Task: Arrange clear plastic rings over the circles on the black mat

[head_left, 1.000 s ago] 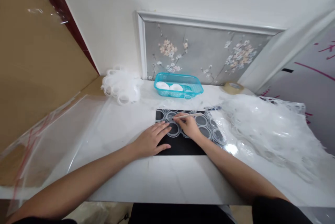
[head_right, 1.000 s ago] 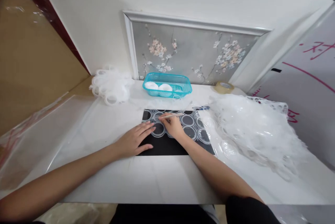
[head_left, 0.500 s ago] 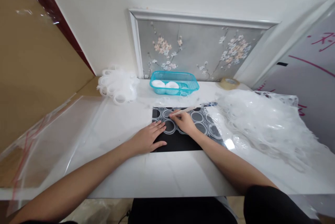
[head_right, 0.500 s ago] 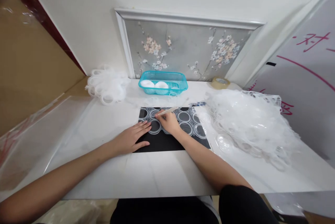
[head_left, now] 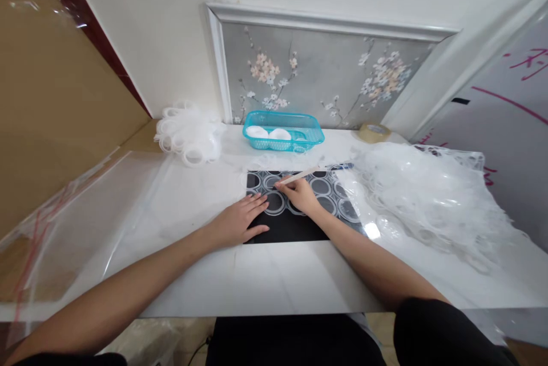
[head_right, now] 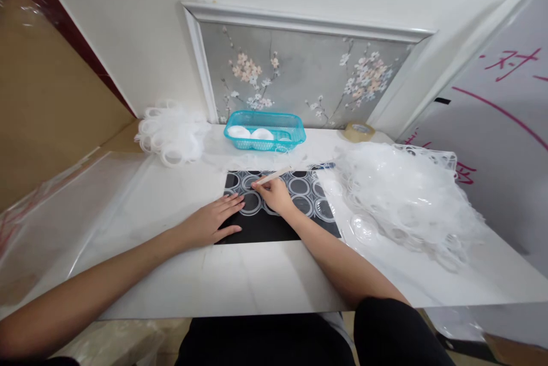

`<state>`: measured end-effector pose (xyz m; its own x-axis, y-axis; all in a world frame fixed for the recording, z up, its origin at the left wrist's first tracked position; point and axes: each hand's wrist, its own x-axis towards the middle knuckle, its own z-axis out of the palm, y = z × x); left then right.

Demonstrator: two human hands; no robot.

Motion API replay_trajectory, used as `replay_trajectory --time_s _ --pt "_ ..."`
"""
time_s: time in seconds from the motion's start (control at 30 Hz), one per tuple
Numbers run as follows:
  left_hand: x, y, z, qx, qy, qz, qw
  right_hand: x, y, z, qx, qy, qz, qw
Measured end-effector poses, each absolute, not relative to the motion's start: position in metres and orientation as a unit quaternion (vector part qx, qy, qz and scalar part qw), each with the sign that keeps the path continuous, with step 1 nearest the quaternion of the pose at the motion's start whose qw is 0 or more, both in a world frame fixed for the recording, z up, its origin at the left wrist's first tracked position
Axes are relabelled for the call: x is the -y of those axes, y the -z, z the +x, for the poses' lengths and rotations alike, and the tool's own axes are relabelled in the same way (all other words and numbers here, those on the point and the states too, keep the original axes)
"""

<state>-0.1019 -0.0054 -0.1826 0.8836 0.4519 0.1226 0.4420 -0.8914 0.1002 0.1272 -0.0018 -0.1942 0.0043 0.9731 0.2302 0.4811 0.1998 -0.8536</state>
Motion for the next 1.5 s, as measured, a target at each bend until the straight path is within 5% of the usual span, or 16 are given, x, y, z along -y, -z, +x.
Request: replay_trajectory --time_s 0.2,0.43,0.6,0.7,0.83,1.0,1.5 --pt "0.005 0.182 -0.101 -0.233 -0.076 0.969 0.042 0.007 0.192 0.126 0.675 -0.268 -0.545 0.420" --pt "0.005 0.179 -0.101 -0.232 -0.085 0.967 0.062 0.005 0.181 0.126 0.813 -0.014 -0.515 0.272" --pt "0.005 0.177 -0.105 -0.244 -0.079 0.964 0.078 -0.012 0.151 0.182 0.604 0.068 -0.656 0.448" --pt "0.006 0.174 -0.105 -0.241 -0.101 0.962 0.074 0.000 0.149 0.206 0.587 0.021 -0.625 0.515" --pt "0.007 0.168 -0.086 -0.224 -0.144 0.963 0.034 0.022 0.171 0.192 0.680 -0.140 -0.565 0.447" --pt "0.009 0.173 -0.035 -0.198 -0.137 0.970 -0.040 0.024 0.192 0.172 0.638 -0.288 -0.545 0.462" --pt "0.006 0.187 -0.024 -0.195 -0.132 0.971 -0.037 0.025 0.193 0.175 0.634 -0.296 -0.544 0.463"
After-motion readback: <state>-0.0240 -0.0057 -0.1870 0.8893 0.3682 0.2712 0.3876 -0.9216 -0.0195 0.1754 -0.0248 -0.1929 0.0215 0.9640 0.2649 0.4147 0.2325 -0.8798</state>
